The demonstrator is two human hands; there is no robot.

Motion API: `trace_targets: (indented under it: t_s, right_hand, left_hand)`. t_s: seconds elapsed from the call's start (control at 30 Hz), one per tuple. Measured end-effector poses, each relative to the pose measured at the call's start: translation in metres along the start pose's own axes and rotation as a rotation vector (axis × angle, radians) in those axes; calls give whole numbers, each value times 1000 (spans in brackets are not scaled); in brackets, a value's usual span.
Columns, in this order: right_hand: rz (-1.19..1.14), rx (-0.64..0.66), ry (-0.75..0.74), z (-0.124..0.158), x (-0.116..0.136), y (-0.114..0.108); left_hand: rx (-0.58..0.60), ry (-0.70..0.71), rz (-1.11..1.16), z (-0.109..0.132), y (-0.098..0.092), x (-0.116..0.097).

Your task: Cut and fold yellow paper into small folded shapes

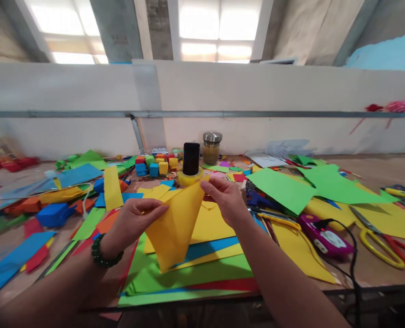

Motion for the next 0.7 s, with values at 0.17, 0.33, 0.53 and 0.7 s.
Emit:
trace_targets:
  t_s: [0.17, 0.33, 0.53, 0.7]
  right_hand:
    - [-4, -108, 16, 0, 3, -1]
    - [12, -179, -20, -2, 2, -6]
    - [-23, -268, -31, -7, -3, -11]
    - [-43, -236, -25, -9, -4, -9]
  left_hand:
    - [2, -24, 30, 0, 0, -1]
    - [33, -92, 198, -2, 1, -6]
    - [63, -190, 432, -7, 1, -4]
    - [59, -201, 450, -7, 0, -3]
Point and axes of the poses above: each hand's wrist, its own z-axis away from the middle knuckle, its own y-axis out of the palm, x = y × z, the point moved 2 cm from there along -z, towards the middle knuckle, and after that the axes turned 5 degrees about x, right-handed, at the moved point
